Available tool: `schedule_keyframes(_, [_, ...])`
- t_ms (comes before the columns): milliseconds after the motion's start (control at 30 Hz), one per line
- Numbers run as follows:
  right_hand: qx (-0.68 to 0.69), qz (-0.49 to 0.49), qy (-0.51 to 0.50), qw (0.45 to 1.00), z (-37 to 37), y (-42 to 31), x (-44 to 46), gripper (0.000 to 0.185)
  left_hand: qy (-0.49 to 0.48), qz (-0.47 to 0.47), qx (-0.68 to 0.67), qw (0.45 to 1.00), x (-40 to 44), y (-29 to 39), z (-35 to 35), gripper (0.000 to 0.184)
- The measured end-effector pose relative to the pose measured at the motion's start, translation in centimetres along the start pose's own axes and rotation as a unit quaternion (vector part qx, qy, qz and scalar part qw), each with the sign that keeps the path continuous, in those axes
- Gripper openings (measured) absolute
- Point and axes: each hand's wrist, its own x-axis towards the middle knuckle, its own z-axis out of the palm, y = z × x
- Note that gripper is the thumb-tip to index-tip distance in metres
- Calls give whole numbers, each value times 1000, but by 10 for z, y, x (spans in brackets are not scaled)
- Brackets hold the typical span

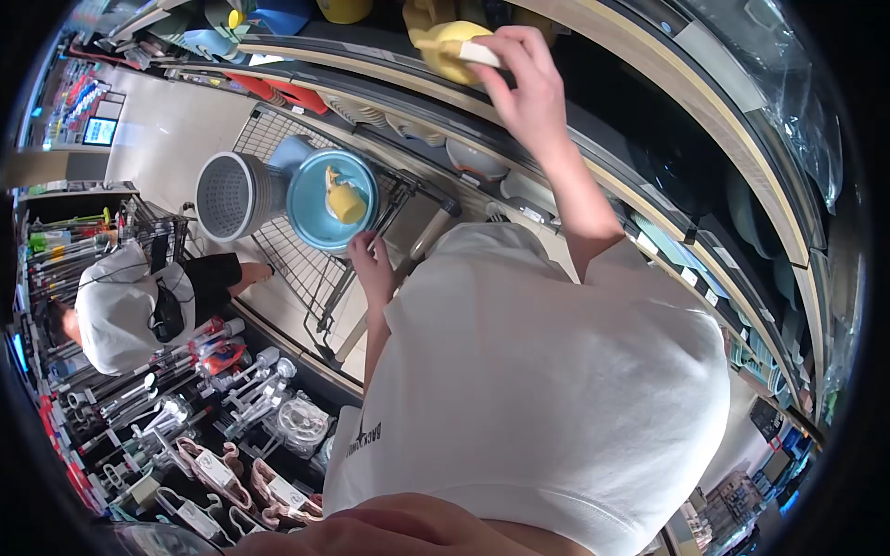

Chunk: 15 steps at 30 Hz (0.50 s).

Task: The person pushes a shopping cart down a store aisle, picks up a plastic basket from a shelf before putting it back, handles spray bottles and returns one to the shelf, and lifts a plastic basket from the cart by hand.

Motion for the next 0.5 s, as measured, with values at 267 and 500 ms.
schedule_keyframes(267, [-114, 119, -35, 986, 20, 55, -4, 32, -102, 20, 40, 994, -19, -33, 11, 25])
schedule_keyframes(500, [-160, 88, -36, 983, 44, 83, 23, 40, -130, -50, 38, 990, -19, -18, 9, 25])
